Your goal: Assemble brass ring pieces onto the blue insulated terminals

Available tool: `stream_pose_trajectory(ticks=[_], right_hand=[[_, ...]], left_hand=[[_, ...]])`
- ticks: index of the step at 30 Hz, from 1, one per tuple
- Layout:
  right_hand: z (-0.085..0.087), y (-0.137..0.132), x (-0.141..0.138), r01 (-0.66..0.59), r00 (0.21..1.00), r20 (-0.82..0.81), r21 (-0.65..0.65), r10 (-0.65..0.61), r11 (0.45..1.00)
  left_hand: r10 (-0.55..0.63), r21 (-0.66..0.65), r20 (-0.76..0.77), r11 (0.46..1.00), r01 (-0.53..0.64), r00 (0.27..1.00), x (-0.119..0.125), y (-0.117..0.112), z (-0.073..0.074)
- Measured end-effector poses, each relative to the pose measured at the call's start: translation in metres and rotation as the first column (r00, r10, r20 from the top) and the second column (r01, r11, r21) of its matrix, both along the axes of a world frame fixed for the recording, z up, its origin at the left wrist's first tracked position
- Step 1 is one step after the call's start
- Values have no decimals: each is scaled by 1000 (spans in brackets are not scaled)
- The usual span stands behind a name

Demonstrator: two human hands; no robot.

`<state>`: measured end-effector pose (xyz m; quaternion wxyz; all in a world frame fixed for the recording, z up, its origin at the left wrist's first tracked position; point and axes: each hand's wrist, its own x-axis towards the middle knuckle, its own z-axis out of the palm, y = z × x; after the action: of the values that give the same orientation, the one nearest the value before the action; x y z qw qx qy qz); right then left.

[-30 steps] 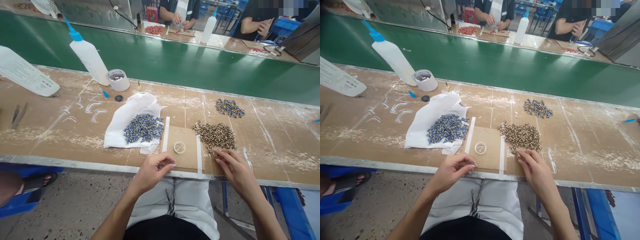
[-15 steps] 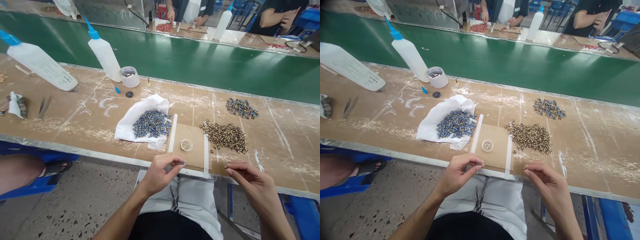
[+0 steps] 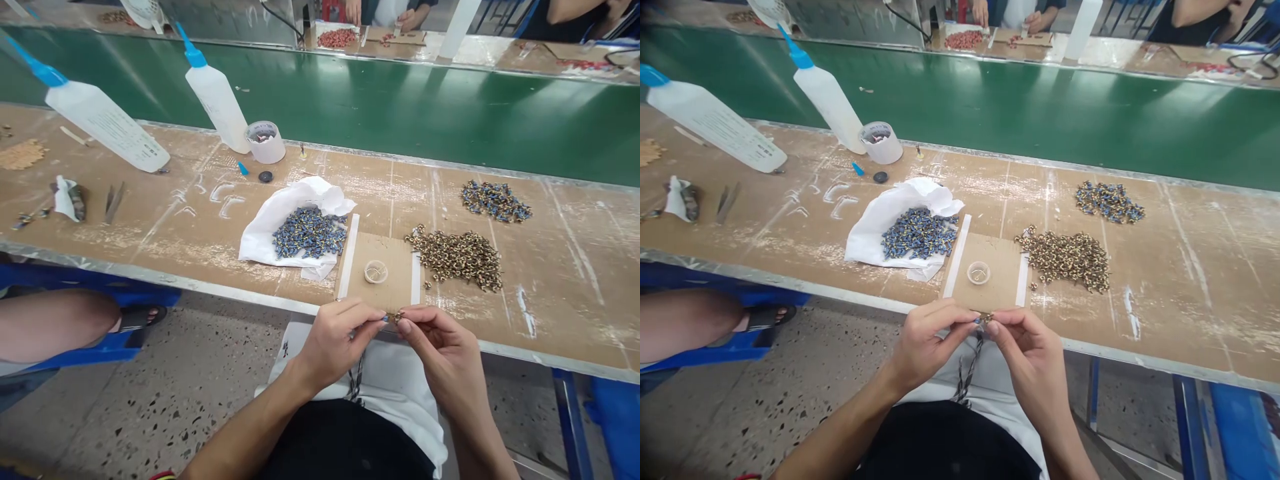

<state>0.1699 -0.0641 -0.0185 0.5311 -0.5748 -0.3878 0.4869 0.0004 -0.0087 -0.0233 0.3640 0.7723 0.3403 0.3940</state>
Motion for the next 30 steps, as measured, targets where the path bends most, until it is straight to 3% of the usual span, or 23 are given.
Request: stream_pose_trajectory(ticks=[7, 14, 22, 26, 30], right_hand=[[-5, -8, 0, -69, 988, 139, 48, 62, 996], [0, -8, -1, -199, 946, 285, 125, 157, 972], [-5, -11, 1, -295, 930, 252, 77, 268, 952], [-6, -12, 2, -320, 919, 259, 50, 297, 946], [-8, -13, -2, -316, 923, 248, 50, 295, 947]], left_hand=[[-15, 0, -36, 1000, 15, 999, 0, -6, 0], [14, 135, -151, 991, 6, 988, -3, -7, 9], [-42, 284, -433, 942, 180, 901, -8, -5, 19], [-93, 243, -489, 941, 237, 867, -9, -3, 21], [-125, 170, -449, 960, 222, 885, -8, -4, 22]])
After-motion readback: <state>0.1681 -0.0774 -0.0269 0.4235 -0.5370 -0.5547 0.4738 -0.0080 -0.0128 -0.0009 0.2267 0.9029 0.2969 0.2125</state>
